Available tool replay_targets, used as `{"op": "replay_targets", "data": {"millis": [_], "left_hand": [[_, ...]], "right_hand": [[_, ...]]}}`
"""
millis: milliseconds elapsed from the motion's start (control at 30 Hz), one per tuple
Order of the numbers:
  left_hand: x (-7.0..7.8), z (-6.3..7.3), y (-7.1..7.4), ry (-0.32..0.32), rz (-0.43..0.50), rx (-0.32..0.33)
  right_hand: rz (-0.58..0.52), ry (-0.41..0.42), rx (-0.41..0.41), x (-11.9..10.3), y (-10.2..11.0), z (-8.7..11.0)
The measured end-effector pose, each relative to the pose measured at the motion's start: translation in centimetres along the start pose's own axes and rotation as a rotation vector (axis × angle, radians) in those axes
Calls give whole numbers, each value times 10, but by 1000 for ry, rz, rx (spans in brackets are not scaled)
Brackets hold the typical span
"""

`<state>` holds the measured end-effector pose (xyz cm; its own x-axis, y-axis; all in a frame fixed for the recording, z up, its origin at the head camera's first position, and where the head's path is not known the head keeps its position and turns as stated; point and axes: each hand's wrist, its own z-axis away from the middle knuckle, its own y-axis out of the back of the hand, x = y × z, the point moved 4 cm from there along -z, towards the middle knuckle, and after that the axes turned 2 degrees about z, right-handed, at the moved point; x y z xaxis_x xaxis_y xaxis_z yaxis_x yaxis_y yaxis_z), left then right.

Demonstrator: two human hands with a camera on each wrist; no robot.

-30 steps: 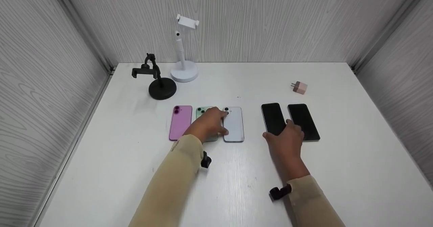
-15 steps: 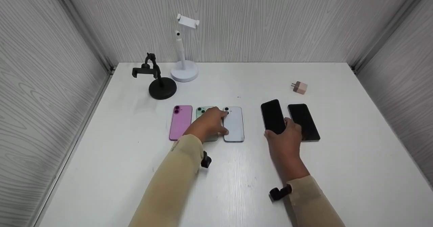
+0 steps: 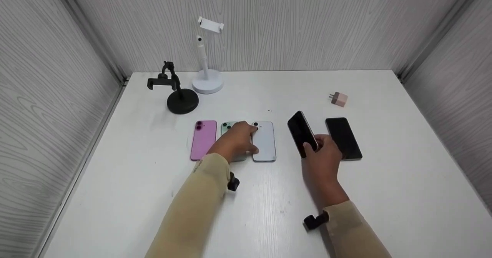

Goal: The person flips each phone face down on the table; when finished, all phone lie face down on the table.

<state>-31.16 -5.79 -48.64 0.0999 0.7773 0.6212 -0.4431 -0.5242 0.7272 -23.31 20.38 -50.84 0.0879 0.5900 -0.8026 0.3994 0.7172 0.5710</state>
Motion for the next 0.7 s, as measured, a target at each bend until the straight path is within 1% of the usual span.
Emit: {"op": "replay_targets", "data": {"millis": [100,200,267,333,533,633,700], "left_hand": [[6,-4,-2,-23,-30,31],[15,-9,-6,-30,-51,73],[22,-12,-10,-29,-26,97],[31,-15,-14,-49,-3,112],[57,-25,-31,-163,58,110],[69,-30,-40,-195,109,103],[75,-33,-45,-198,142,105]], "right_hand": [[15,36,20,-2,0,0],[25,56,31,-3,-1,1],[37,64,33,-4,-2,2],[46,65,29,-5,-4,2],[74,73,25,-8,-8,4],[94,86,38,-11,-9,5],[98,86,43,-13,-10,7]]}}
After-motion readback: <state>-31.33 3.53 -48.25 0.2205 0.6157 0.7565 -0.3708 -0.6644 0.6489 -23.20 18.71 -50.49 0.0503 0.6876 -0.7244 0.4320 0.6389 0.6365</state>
